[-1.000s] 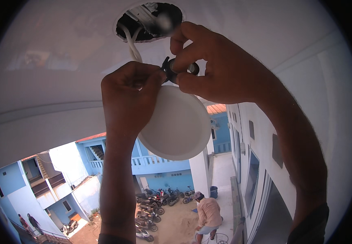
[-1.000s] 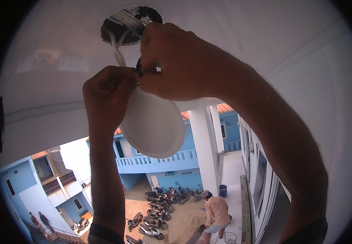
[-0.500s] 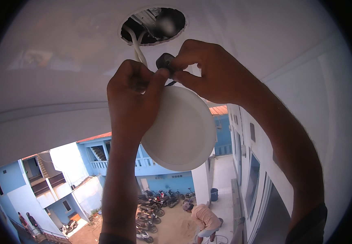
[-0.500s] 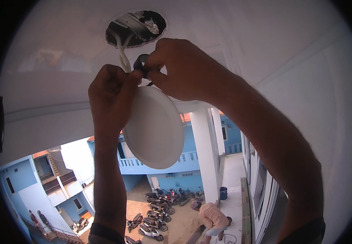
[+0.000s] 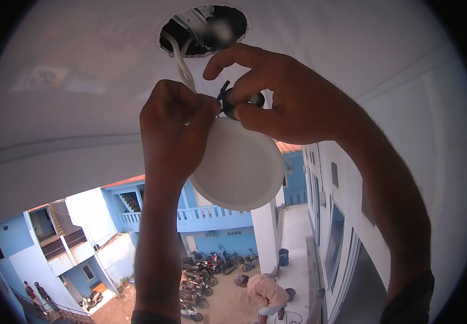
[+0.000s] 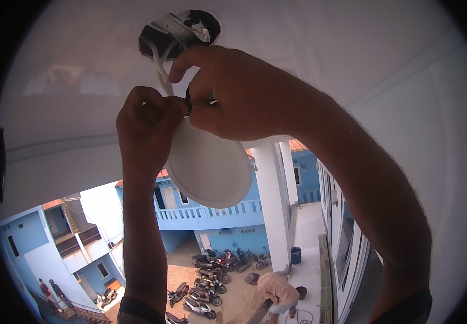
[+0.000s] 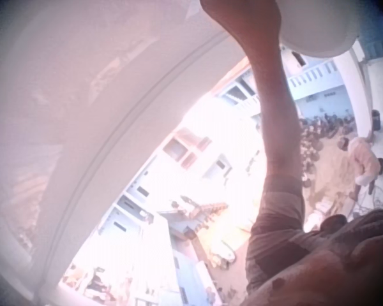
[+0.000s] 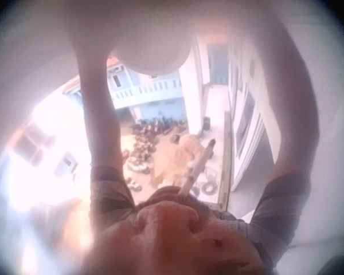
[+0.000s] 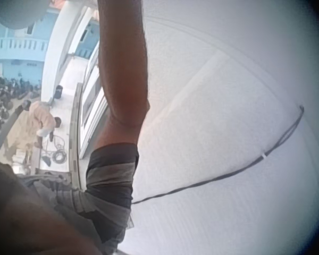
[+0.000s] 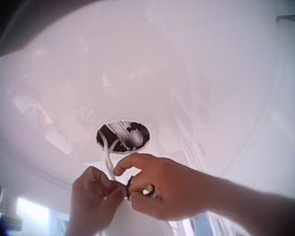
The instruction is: The person strips the insulation from electrical wires using pliers and twists the exposed ends. They then connect the wires to a ceiling-mounted light fixture and secure the connections with electrical tape.
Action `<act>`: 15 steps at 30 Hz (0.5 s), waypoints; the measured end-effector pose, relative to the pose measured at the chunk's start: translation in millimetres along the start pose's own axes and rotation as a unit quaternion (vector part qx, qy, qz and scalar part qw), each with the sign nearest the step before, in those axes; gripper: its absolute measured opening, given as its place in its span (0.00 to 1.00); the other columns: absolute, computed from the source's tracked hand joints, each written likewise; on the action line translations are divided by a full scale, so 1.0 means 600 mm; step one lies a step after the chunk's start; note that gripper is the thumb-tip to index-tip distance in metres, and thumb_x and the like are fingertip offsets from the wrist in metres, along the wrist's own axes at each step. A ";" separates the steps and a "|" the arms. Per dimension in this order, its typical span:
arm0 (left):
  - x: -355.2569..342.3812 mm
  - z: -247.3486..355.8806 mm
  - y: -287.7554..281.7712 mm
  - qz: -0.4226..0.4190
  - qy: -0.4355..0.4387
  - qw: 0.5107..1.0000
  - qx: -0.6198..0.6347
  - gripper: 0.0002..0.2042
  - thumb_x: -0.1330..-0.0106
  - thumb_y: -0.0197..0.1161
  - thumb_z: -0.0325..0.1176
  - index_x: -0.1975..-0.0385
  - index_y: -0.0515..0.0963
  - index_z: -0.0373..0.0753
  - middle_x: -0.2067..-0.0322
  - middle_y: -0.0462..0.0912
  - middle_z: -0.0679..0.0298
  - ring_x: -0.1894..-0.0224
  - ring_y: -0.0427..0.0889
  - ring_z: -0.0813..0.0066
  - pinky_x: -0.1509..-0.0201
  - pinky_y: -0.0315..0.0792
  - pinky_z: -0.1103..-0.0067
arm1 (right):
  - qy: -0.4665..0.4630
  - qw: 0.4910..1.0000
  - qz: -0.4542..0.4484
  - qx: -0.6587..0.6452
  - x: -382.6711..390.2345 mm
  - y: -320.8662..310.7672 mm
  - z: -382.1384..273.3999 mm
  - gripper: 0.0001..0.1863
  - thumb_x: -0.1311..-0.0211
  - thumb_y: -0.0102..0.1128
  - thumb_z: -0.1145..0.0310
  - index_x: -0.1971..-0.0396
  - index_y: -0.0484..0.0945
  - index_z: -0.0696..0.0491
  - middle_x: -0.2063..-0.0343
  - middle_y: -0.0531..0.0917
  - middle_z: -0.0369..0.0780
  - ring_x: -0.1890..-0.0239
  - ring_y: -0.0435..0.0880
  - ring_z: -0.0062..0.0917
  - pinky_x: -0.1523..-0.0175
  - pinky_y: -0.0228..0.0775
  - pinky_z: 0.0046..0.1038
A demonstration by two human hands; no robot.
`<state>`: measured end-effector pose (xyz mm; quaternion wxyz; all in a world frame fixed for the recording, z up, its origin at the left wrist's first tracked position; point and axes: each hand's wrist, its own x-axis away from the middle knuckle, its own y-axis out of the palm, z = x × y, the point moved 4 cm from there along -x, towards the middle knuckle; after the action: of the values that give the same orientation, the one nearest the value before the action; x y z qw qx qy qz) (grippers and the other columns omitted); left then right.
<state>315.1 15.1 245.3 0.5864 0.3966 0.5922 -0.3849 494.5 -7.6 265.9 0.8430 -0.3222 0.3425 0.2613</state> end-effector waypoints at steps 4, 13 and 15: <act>0.018 -0.006 -0.012 -0.003 -0.028 0.999 -0.021 0.11 0.40 0.68 0.24 0.67 0.70 0.36 0.71 0.86 0.54 0.64 0.89 0.69 0.51 0.81 0.71 | 0.103 0.980 0.048 -0.164 -0.008 0.037 0.021 0.11 0.41 0.66 0.65 0.71 0.89 0.59 0.60 0.89 0.42 0.62 0.89 0.31 0.51 0.80 0.31; 0.061 -0.045 -0.057 -0.003 0.016 1.000 0.026 0.15 0.43 0.73 0.28 0.66 0.69 0.36 0.71 0.85 0.54 0.66 0.87 0.73 0.54 0.81 0.75 | 0.126 0.991 0.031 -0.029 -0.016 0.105 -0.021 0.12 0.35 0.67 0.68 0.54 0.88 0.53 0.57 0.87 0.40 0.56 0.86 0.29 0.50 0.80 0.31; 0.066 -0.041 -0.076 0.002 -0.026 1.000 0.009 0.14 0.42 0.72 0.28 0.66 0.71 0.35 0.71 0.85 0.55 0.66 0.87 0.73 0.55 0.81 0.76 | 0.132 0.991 0.008 0.022 -0.020 0.112 -0.037 0.11 0.37 0.68 0.69 0.56 0.88 0.52 0.60 0.86 0.40 0.60 0.86 0.28 0.55 0.81 0.29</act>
<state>263.2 20.9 205.9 0.5990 0.3930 0.5720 -0.3995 433.6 17.9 238.1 0.7948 -0.3330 0.4593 0.2155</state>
